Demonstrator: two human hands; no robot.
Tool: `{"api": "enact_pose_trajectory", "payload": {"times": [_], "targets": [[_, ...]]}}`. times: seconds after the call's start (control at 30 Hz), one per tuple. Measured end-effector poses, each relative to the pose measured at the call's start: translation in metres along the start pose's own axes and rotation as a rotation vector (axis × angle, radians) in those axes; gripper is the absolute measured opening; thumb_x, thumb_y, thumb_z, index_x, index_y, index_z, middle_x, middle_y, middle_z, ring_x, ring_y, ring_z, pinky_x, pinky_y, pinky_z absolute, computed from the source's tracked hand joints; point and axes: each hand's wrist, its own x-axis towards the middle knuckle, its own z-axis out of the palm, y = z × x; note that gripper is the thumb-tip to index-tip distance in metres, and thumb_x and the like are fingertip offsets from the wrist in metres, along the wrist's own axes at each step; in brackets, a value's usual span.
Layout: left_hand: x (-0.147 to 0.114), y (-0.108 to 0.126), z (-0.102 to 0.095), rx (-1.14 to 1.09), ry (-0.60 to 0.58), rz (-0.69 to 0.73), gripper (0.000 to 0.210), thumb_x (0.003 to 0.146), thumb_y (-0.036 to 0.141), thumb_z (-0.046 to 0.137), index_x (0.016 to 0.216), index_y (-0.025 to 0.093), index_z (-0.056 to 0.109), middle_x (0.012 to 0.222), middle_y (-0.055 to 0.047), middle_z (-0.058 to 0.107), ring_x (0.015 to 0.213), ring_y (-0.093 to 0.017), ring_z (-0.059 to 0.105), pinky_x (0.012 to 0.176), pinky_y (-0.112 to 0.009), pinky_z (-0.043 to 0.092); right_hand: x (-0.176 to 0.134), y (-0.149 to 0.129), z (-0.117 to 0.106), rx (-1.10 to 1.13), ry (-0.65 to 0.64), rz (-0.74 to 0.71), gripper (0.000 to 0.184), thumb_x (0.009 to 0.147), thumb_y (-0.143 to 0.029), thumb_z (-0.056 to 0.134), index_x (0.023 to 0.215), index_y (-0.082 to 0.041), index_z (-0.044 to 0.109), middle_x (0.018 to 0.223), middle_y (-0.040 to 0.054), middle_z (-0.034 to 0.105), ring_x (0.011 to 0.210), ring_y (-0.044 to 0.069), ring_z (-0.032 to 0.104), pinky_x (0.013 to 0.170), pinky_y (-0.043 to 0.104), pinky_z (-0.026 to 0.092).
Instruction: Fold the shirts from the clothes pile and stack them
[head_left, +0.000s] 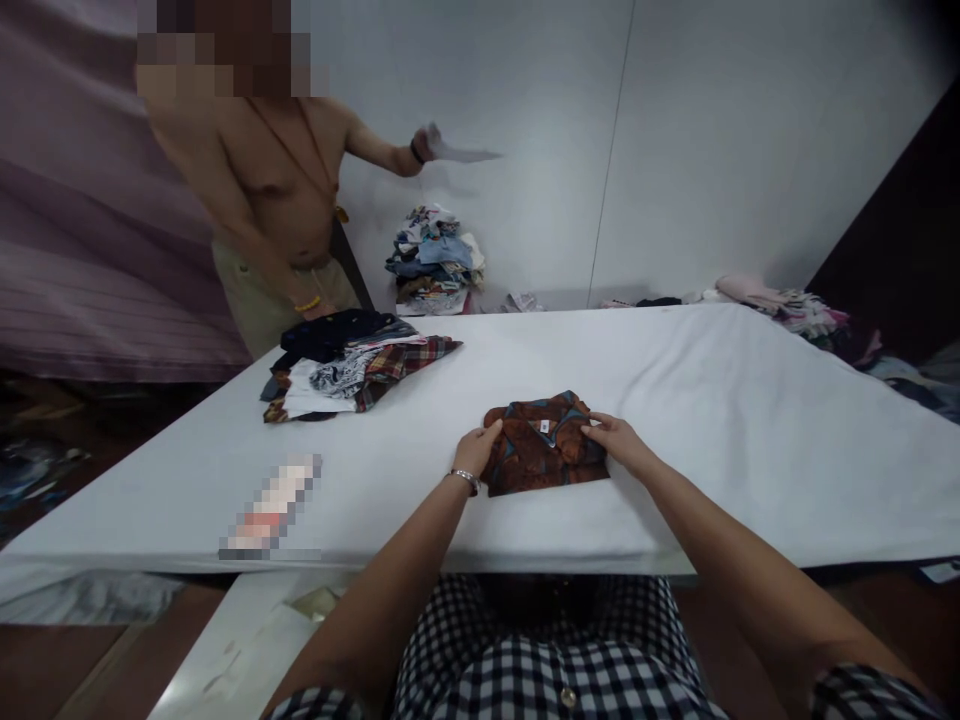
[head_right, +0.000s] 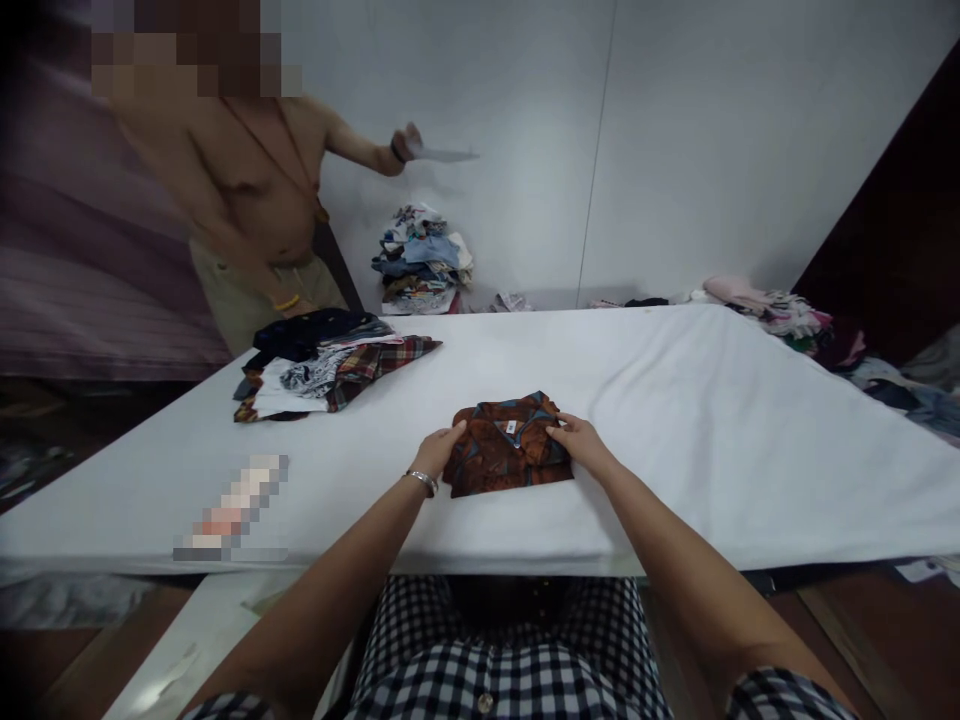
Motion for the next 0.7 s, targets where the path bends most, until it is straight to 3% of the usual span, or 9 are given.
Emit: {"api": "enact_pose_trajectory", "payload": {"times": [0.1, 0.23, 0.43, 0.6, 0.7], "targets": [[0.005, 0.010, 0.002, -0.034, -0.019, 0.004, 0.040, 0.071, 0.058, 0.061, 0.065, 0.018, 0.066, 0.069, -0.007, 0.069, 0.073, -0.022, 0.063, 0.067, -0.030, 0.046, -0.008, 0.003, 0.000, -0.002, 0.021, -0.023, 0.066, 0.069, -0.032, 0.072, 0.130, -0.017, 0.052, 0.088, 0.0058, 0.072, 0.090, 0.024, 0.068, 0.088, 0.041, 0.051], [0.006, 0.015, 0.014, -0.074, -0.057, 0.032, 0.022, 0.070, 0.039, 0.067, 0.064, 0.018, 0.066, 0.072, -0.005, 0.070, 0.072, -0.019, 0.063, 0.068, -0.028, 0.047, -0.018, 0.003, 0.000, 0.077, -0.134, -0.042, 0.077, 0.066, -0.023, 0.071, 0.137, -0.019, 0.042, 0.094, 0.0049, 0.072, 0.091, 0.022, 0.067, 0.087, 0.040, 0.052], [0.002, 0.003, 0.024, -0.002, 0.116, 0.031, 0.020, 0.078, 0.033, 0.057, 0.071, 0.017, 0.066, 0.076, -0.005, 0.069, 0.075, -0.019, 0.062, 0.071, -0.028, 0.044, -0.015, 0.005, 0.000, -0.039, -0.086, -0.124, 0.063, 0.072, -0.023, 0.065, 0.132, -0.017, 0.048, 0.083, 0.0022, 0.072, 0.084, 0.020, 0.067, 0.082, 0.038, 0.052], [-0.001, 0.001, 0.020, 0.056, 0.111, 0.015, 0.020, 0.078, 0.032, 0.057, 0.066, 0.018, 0.064, 0.071, -0.004, 0.068, 0.071, -0.018, 0.061, 0.067, -0.027, 0.042, -0.013, 0.012, 0.000, -0.227, -0.040, -0.111, 0.061, 0.074, -0.026, 0.063, 0.132, -0.016, 0.049, 0.083, 0.0042, 0.070, 0.080, 0.020, 0.066, 0.074, 0.034, 0.052], [-0.002, 0.004, 0.013, 0.080, 0.104, 0.005, 0.031, 0.081, 0.042, 0.053, 0.062, 0.018, 0.063, 0.067, -0.004, 0.067, 0.070, -0.018, 0.061, 0.064, -0.027, 0.041, -0.009, 0.010, -0.003, -0.300, 0.022, -0.134, 0.061, 0.077, -0.032, 0.061, 0.134, -0.014, 0.048, 0.076, 0.0033, 0.068, 0.076, 0.020, 0.065, 0.070, 0.032, 0.051]]}}
